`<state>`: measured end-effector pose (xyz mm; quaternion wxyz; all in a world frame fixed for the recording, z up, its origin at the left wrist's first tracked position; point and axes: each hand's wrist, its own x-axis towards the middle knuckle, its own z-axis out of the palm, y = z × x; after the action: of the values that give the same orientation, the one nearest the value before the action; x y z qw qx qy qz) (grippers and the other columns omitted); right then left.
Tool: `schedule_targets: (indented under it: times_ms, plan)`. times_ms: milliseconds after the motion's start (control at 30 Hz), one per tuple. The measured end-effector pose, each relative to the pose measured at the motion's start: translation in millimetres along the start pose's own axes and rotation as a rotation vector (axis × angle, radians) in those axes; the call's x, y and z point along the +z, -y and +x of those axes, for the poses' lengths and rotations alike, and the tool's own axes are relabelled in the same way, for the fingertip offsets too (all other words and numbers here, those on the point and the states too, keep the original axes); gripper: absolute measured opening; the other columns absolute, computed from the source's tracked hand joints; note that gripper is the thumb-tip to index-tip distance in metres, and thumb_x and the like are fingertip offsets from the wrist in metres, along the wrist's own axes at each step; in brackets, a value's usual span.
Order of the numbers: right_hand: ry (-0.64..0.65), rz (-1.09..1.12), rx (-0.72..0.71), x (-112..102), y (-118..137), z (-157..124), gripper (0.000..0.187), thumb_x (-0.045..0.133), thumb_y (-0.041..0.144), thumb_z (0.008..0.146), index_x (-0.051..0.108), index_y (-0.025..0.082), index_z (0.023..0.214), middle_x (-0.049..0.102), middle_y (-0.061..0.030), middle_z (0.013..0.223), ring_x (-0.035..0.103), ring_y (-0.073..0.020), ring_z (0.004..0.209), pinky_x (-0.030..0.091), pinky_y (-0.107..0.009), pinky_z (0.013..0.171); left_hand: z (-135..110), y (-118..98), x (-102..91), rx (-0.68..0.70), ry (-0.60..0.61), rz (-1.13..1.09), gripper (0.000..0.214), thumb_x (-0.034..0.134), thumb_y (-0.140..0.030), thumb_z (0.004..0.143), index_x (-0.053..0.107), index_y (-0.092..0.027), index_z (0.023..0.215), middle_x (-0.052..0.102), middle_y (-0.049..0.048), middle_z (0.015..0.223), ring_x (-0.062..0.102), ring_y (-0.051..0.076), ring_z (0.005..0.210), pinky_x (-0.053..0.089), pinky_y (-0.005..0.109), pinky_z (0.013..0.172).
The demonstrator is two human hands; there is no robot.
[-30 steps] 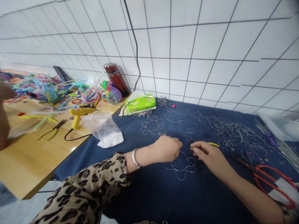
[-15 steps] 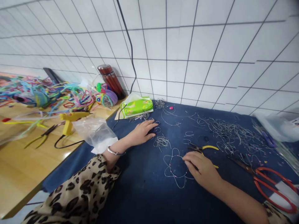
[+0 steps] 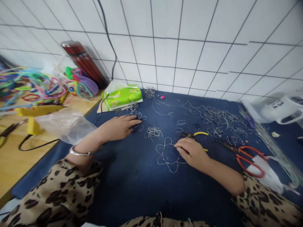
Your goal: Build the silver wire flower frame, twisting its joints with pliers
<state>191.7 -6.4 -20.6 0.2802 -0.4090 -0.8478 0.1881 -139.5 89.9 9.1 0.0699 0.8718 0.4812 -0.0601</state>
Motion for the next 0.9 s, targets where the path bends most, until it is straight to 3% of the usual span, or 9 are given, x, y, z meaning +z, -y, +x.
schedule_targets:
  times_ms: [267,367,467,567,633,733,900]
  plan:
    - [-0.062,0.071,0.052,0,1,-1,0.018,0.047,0.018,0.085,0.061,0.02,0.097,0.064,-0.0026,0.091,0.056,-0.0135,0.089,0.045,-0.031,0.084,-13,-19,-13.4,0.041,0.012,0.087,0.047,0.04,-0.038,0.086,0.04,-0.028,0.132,0.052,0.0074,0.127,0.055,0.028,0.105,0.04,0.041,0.085]
    - [-0.092,0.064,0.07,-1,1,-2,0.019,0.047,0.019,0.085,0.061,0.019,0.097,0.063,-0.0029,0.092,0.056,-0.0133,0.09,0.044,-0.029,0.084,-15,-40,-18.0,0.018,-0.153,0.097,0.042,0.04,-0.038,0.087,0.047,-0.023,0.125,0.059,0.0091,0.116,0.056,0.029,0.101,0.042,0.043,0.084]
    - [-0.085,0.03,0.096,-6,1,-1,0.02,0.046,0.018,0.086,0.06,0.019,0.099,0.062,-0.0034,0.095,0.055,-0.0132,0.093,0.043,-0.029,0.085,-15,-74,-13.0,0.149,-0.277,-0.016,0.029,0.039,-0.033,0.089,0.057,-0.019,0.107,0.063,0.0071,0.103,0.059,0.023,0.094,0.045,0.037,0.082]
    - [0.057,-0.076,0.148,-17,2,2,0.019,0.046,0.019,0.085,0.06,0.02,0.099,0.062,-0.0031,0.095,0.055,-0.0142,0.091,0.044,-0.029,0.082,-14,-105,-0.3,0.34,-0.231,-0.091,0.025,0.039,-0.029,0.09,0.058,-0.018,0.103,0.064,0.0061,0.095,0.059,0.019,0.089,0.047,0.033,0.078]
    - [0.209,-0.166,0.172,-25,5,3,0.017,0.047,0.021,0.085,0.06,0.021,0.095,0.061,-0.0028,0.09,0.055,-0.0152,0.087,0.044,-0.03,0.078,-14,-118,8.5,0.378,-0.211,-0.114,0.024,0.042,-0.029,0.09,0.058,-0.017,0.103,0.063,0.0067,0.094,0.059,0.02,0.088,0.048,0.034,0.078]
    - [0.368,-0.282,0.174,-33,9,3,0.013,0.049,0.024,0.083,0.059,0.021,0.092,0.059,-0.0035,0.087,0.055,-0.0168,0.085,0.043,-0.03,0.074,-12,-124,18.4,0.382,-0.203,-0.129,0.023,0.044,-0.028,0.089,0.057,-0.017,0.105,0.061,0.0076,0.098,0.057,0.021,0.092,0.048,0.035,0.08]
    - [0.429,-0.381,0.205,-28,13,2,0.011,0.046,0.02,0.083,0.055,0.018,0.089,0.057,-0.0057,0.085,0.054,-0.0173,0.083,0.041,-0.029,0.07,-10,-123,27.9,0.402,-0.217,-0.166,0.023,0.042,-0.025,0.09,0.058,-0.016,0.104,0.059,0.0077,0.104,0.054,0.021,0.096,0.047,0.035,0.083]
